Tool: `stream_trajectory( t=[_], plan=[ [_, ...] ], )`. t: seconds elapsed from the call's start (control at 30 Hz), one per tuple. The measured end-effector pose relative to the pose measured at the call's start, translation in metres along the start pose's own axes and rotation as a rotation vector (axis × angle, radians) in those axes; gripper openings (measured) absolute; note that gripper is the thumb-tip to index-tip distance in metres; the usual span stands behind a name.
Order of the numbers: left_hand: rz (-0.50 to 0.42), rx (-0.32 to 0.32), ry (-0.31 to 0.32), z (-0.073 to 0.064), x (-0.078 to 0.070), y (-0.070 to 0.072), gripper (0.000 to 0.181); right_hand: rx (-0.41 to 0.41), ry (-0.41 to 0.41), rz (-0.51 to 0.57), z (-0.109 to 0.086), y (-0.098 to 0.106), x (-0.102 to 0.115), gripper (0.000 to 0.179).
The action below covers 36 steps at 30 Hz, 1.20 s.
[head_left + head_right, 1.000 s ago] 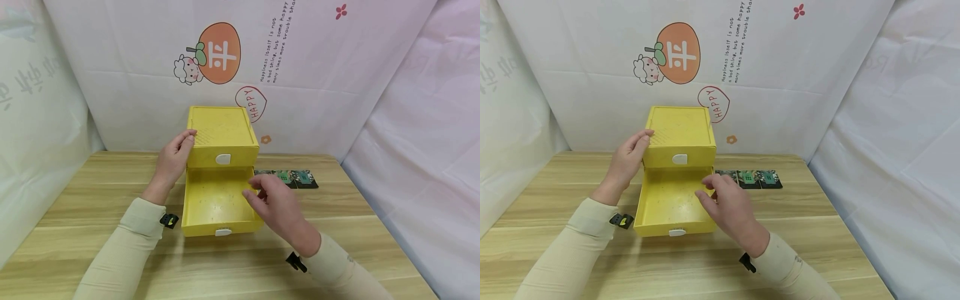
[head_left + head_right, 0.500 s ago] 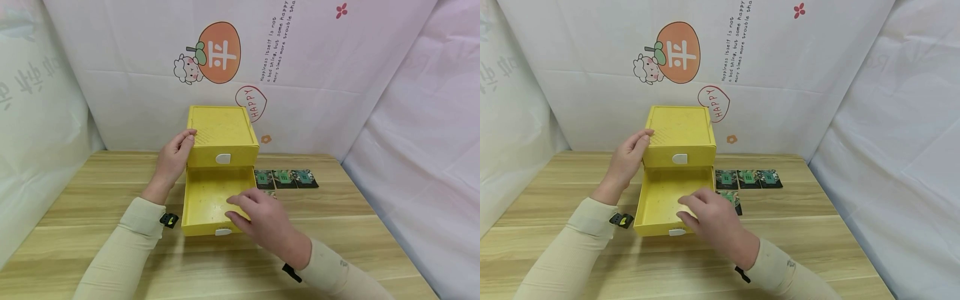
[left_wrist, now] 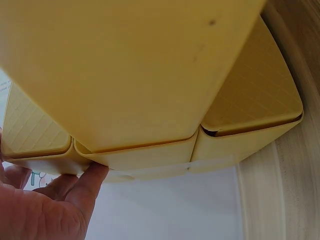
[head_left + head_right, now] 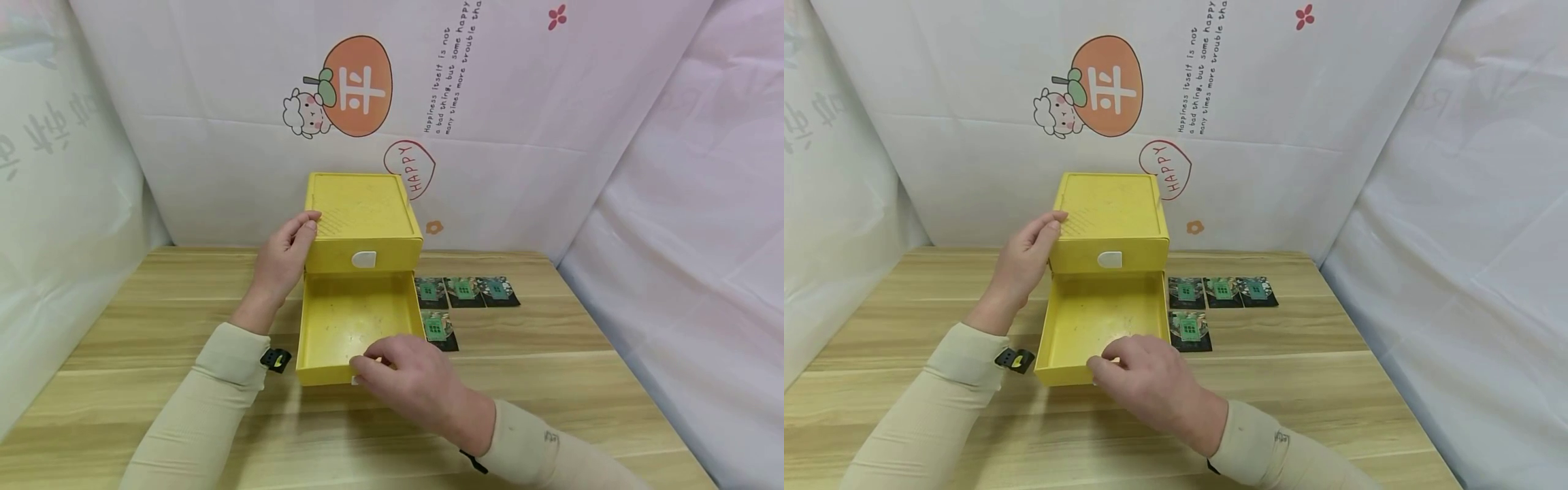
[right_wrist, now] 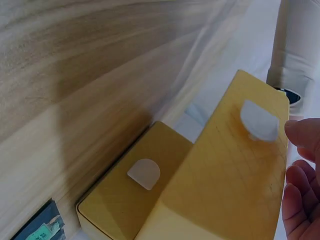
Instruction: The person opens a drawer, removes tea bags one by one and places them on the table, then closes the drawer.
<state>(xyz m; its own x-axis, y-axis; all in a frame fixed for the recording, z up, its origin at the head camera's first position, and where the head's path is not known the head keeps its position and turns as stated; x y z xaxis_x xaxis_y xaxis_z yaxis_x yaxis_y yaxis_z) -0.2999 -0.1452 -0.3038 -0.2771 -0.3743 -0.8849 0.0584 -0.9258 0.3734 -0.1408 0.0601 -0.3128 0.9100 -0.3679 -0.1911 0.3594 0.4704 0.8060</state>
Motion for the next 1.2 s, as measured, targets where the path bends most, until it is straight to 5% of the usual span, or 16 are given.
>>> stream_trajectory(
  t=[0.17, 0.7, 1.2],
  plan=[
    [0.007, 0.004, -0.007, 0.000, 0.000, 0.000, 0.053, -0.101, 0.083, -0.107, -0.005, 0.003, 0.011, 0.016],
    [0.003, -0.003, -0.007, -0.002, -0.001, 0.001, 0.052, -0.074, 0.148, -0.229, -0.012, -0.010, 0.025, 0.023],
    [0.007, -0.004, -0.007, -0.002, -0.001, 0.001, 0.052, -0.053, 0.110, -0.274, -0.009, -0.010, 0.028, 0.028]
  ],
)
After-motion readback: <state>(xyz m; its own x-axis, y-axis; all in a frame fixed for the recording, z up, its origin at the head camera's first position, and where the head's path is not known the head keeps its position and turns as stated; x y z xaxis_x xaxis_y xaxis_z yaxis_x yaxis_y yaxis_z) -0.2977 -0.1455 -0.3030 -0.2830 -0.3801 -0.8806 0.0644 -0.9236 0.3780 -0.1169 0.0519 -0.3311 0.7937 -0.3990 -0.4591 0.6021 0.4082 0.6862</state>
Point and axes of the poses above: each hand's wrist, its own z-axis towards the middle knuckle, its own y-axis out of the back of the hand, x = y × z, the point moved 8 cm from there along z, towards the middle knuckle, and after that the axes turned 7 degrees about x, right-handed, at the moved point
